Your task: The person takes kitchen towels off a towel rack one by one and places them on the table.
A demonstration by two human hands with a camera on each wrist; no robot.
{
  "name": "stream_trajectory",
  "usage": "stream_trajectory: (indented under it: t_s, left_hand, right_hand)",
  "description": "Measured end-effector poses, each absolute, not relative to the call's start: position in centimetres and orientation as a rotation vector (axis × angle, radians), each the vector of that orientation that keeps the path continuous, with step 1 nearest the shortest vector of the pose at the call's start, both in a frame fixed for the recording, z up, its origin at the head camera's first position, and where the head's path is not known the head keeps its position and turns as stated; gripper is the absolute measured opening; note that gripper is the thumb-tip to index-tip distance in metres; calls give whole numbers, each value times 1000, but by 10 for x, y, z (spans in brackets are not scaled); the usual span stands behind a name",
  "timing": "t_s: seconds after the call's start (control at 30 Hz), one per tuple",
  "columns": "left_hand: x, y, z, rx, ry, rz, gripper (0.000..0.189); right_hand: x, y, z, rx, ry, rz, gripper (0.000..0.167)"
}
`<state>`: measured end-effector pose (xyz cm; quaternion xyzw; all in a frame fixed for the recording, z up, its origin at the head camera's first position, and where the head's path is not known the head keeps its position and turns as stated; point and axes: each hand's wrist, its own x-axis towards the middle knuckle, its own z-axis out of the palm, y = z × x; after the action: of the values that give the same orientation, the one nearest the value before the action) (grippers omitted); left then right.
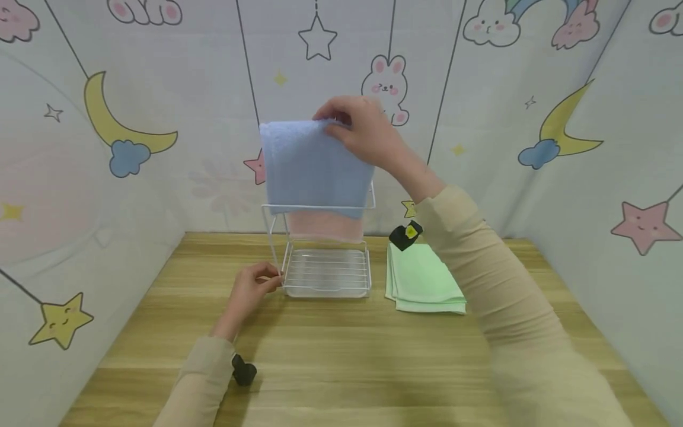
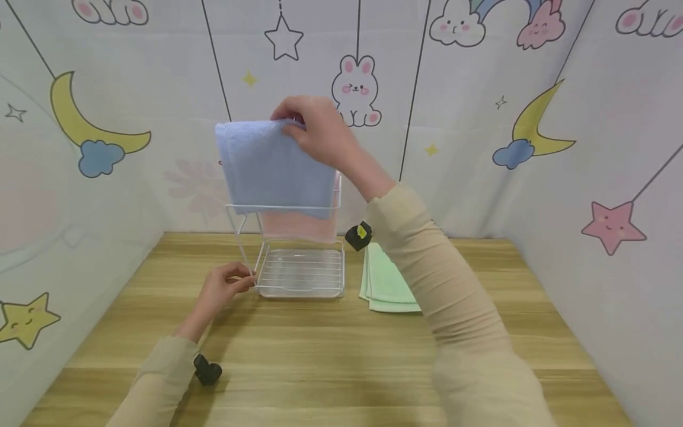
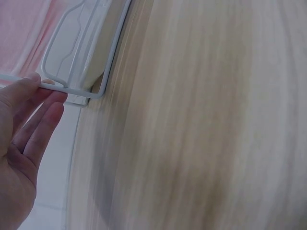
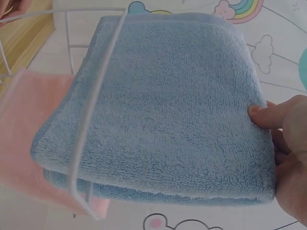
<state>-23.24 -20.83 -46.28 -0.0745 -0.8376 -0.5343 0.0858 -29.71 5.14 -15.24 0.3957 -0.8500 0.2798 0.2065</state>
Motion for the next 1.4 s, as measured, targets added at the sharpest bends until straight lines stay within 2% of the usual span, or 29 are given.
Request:
stream_trajectory:
  t_s: [0.33,0.6,1.4]
  left_hand:
    - [-234,-210,-468,-219,-2493,-1607,9]
    - [-234,-211,-467,-204,-2500,-1593,10]
    - [-233,-208,-465,-200,-2502,-1598,10]
  right_hand:
    - [-264,76,-102,926,-2315,722,19]
    - [-251,104,-89,841,-2295,667,21]
    - [-237,191,-125,731,-2276,656,16]
